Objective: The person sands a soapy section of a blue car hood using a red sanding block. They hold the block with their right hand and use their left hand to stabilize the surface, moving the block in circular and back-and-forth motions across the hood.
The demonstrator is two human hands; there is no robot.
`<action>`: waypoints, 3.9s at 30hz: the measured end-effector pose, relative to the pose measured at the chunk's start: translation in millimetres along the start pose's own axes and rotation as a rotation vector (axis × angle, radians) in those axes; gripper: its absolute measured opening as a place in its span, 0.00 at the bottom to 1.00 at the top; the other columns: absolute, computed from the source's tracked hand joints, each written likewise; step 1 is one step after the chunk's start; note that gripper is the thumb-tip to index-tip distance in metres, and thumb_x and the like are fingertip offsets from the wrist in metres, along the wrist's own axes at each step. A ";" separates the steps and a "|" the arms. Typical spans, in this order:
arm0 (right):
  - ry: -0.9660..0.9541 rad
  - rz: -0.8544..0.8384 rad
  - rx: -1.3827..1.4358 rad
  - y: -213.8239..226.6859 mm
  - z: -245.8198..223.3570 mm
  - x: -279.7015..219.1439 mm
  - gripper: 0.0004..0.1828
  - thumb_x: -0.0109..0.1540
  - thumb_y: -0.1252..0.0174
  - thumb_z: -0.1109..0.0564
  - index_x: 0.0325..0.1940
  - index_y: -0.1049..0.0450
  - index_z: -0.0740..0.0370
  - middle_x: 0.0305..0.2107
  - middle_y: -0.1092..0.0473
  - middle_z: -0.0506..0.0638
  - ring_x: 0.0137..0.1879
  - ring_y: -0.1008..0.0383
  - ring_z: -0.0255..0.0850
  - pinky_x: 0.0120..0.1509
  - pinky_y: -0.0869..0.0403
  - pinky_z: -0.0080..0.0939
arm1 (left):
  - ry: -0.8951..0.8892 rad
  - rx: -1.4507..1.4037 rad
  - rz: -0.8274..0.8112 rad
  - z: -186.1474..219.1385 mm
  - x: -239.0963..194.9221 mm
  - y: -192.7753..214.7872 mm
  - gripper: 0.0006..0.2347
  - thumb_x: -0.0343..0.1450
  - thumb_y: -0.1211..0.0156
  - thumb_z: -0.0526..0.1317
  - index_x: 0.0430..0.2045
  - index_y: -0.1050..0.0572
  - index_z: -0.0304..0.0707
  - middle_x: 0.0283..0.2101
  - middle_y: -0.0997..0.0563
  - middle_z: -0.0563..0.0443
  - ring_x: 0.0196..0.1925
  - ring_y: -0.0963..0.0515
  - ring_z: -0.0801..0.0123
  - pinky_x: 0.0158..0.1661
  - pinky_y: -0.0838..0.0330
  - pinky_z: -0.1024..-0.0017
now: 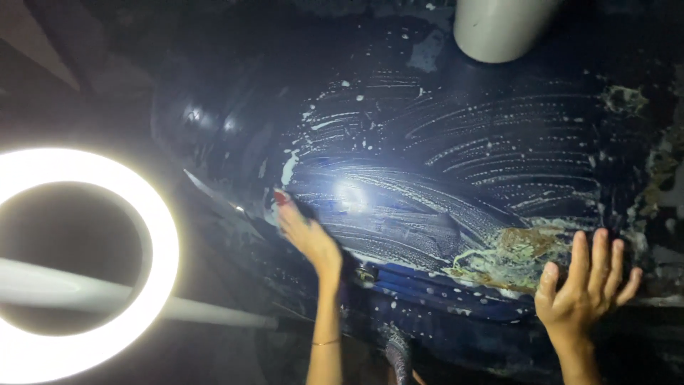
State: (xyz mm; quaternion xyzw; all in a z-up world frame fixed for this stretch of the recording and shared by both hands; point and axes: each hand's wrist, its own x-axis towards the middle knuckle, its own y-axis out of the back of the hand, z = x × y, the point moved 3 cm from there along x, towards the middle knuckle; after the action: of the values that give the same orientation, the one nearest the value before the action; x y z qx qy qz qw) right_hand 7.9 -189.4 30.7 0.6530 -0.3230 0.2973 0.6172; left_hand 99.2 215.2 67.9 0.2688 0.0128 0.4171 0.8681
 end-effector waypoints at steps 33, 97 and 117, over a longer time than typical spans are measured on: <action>-0.014 0.097 0.019 -0.5 -1.5 0.6 0.39 0.77 0.58 0.43 0.64 0.12 0.79 0.66 0.21 0.72 0.77 0.32 0.62 0.85 0.53 0.53 | -0.132 -0.183 -0.037 88.4 17.1 37.1 0.10 0.76 0.65 0.35 0.24 0.38 0.40 0.31 0.36 0.54 0.35 0.38 0.66 0.39 0.40 0.64; -0.064 0.100 0.013 2.0 -3.0 3.6 0.33 0.73 0.57 0.43 0.64 0.17 0.69 0.66 0.25 0.63 0.74 0.31 0.58 0.81 0.50 0.56 | -0.858 0.521 -0.604 190.7 -58.3 -43.9 0.09 0.69 0.56 0.31 0.35 0.25 0.41 0.38 0.21 0.50 0.43 0.23 0.65 0.51 0.29 0.66; -0.062 0.113 0.028 5.6 -7.5 10.1 0.31 0.71 0.57 0.44 0.64 0.20 0.66 0.64 0.26 0.61 0.73 0.32 0.54 0.81 0.51 0.54 | -1.252 0.395 -0.677 160.0 -72.2 -84.3 0.33 0.68 0.46 0.43 0.70 0.50 0.38 0.74 0.45 0.48 0.77 0.50 0.60 0.75 0.62 0.58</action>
State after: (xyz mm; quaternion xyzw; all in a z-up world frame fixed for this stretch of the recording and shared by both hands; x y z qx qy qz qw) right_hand 9.8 -182.6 42.5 0.6512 -0.3741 0.3157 0.5799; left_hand 152.0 46.7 149.9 0.5891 -0.3277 -0.1153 0.7296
